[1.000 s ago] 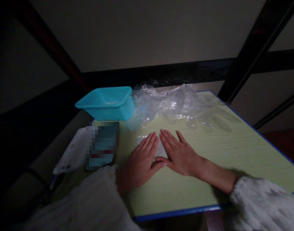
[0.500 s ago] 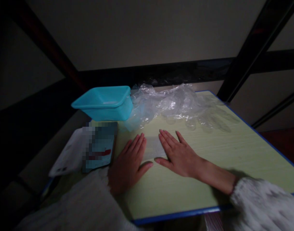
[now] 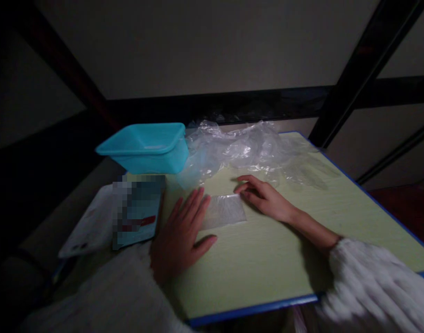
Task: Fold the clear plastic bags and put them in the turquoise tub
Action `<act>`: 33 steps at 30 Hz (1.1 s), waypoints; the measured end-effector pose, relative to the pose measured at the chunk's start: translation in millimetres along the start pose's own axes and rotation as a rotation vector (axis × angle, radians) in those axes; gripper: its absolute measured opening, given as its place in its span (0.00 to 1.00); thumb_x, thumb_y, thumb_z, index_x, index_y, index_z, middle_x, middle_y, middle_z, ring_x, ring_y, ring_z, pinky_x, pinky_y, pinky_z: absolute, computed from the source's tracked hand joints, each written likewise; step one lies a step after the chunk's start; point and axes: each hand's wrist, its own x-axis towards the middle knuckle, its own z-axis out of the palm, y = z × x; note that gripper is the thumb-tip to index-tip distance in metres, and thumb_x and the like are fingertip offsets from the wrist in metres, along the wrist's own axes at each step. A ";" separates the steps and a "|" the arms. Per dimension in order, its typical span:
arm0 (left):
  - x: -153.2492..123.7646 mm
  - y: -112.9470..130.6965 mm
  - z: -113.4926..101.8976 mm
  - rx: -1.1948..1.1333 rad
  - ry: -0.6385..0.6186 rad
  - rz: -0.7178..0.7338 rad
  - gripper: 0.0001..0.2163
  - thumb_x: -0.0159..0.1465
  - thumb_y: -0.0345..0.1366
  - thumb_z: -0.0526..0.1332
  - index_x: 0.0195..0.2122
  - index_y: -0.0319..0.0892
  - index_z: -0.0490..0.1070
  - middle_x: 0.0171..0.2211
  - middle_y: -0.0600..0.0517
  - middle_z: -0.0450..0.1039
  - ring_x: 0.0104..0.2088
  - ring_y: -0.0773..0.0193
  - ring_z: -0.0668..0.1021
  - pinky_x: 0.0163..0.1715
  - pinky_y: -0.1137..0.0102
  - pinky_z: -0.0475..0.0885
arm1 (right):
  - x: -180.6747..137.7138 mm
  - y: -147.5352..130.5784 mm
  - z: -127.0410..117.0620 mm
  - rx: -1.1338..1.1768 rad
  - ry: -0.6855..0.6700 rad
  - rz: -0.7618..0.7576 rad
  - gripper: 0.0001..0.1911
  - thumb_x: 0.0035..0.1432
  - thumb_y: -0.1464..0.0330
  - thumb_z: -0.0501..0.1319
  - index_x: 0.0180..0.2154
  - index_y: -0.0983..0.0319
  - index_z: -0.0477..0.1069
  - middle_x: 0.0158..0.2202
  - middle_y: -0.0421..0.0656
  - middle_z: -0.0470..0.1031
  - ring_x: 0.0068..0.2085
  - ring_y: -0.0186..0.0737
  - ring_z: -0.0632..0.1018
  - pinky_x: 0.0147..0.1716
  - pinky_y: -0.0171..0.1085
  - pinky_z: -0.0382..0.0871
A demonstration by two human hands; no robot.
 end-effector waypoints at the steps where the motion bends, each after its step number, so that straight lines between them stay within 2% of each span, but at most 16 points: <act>1: 0.2 0.3 -2.5 -0.005 0.002 0.017 0.33 0.59 0.43 0.60 0.63 0.34 0.53 0.66 0.38 0.47 0.66 0.46 0.52 0.62 0.49 0.50 | 1.7 0.0 -1.0 0.019 0.005 -0.013 0.18 0.62 0.67 0.53 0.54 0.63 0.60 0.43 0.48 0.76 0.41 0.41 0.77 0.41 0.42 0.70; 4: 1.1 0.0 -7.8 -0.017 -0.005 0.048 0.32 0.58 0.40 0.59 0.63 0.36 0.55 0.66 0.41 0.48 0.66 0.48 0.52 0.63 0.49 0.48 | 3.2 -2.3 -1.3 0.041 0.004 -0.031 0.15 0.59 0.71 0.55 0.49 0.64 0.63 0.38 0.46 0.75 0.38 0.39 0.75 0.39 0.40 0.69; 8: 5.9 -6.2 -8.4 0.015 0.019 0.024 0.29 0.59 0.37 0.57 0.62 0.35 0.56 0.66 0.41 0.50 0.66 0.48 0.54 0.62 0.47 0.49 | -0.6 -6.1 -2.1 0.051 -0.004 0.044 0.12 0.57 0.72 0.56 0.44 0.63 0.64 0.32 0.42 0.73 0.32 0.37 0.73 0.31 0.36 0.66; 13: 12.3 -22.3 -5.3 0.099 0.161 -0.111 0.25 0.61 0.30 0.52 0.60 0.34 0.57 0.64 0.37 0.53 0.65 0.46 0.55 0.62 0.43 0.47 | -5.1 -9.8 -4.0 0.149 -0.174 0.075 0.11 0.56 0.72 0.57 0.42 0.63 0.64 0.32 0.42 0.73 0.33 0.37 0.74 0.32 0.37 0.67; 16: 11.1 -24.6 -4.5 0.018 0.209 0.004 0.24 0.59 0.24 0.48 0.59 0.33 0.58 0.65 0.38 0.53 0.66 0.51 0.53 0.64 0.48 0.48 | -5.3 -15.0 -5.7 0.099 -0.235 0.016 0.07 0.54 0.73 0.59 0.37 0.63 0.65 0.31 0.41 0.70 0.31 0.35 0.72 0.31 0.35 0.66; 19: 8.9 -17.1 -5.2 -0.143 0.145 0.289 0.24 0.62 0.26 0.46 0.60 0.33 0.55 0.66 0.41 0.50 0.67 0.59 0.50 0.64 0.59 0.52 | -4.7 -20.1 -7.8 -0.056 -0.298 -0.146 0.06 0.51 0.76 0.60 0.32 0.63 0.65 0.30 0.39 0.66 0.31 0.33 0.69 0.30 0.33 0.64; 22: 8.6 -8.5 -5.4 -0.209 -0.002 0.481 0.26 0.63 0.31 0.49 0.63 0.31 0.50 0.66 0.40 0.48 0.67 0.58 0.49 0.65 0.60 0.51 | -4.3 -20.5 -8.9 -0.135 -0.332 -0.259 0.06 0.52 0.79 0.59 0.30 0.63 0.65 0.31 0.39 0.65 0.31 0.33 0.68 0.31 0.32 0.63; 26: 9.3 -6.6 -2.9 -0.248 -0.128 0.491 0.29 0.64 0.39 0.52 0.64 0.32 0.47 0.66 0.40 0.48 0.67 0.56 0.49 0.64 0.58 0.50 | -4.5 -16.1 -9.0 -0.175 -0.318 -0.313 0.07 0.53 0.80 0.58 0.29 0.64 0.67 0.30 0.40 0.65 0.30 0.32 0.69 0.29 0.31 0.63; 33: 8.3 -8.4 -3.0 -0.228 -0.158 0.462 0.31 0.64 0.44 0.53 0.65 0.34 0.47 0.67 0.41 0.47 0.67 0.55 0.49 0.65 0.57 0.47 | -7.0 -14.8 -11.0 -0.373 -0.281 -0.476 0.08 0.59 0.77 0.56 0.29 0.65 0.71 0.28 0.41 0.67 0.30 0.33 0.69 0.29 0.32 0.62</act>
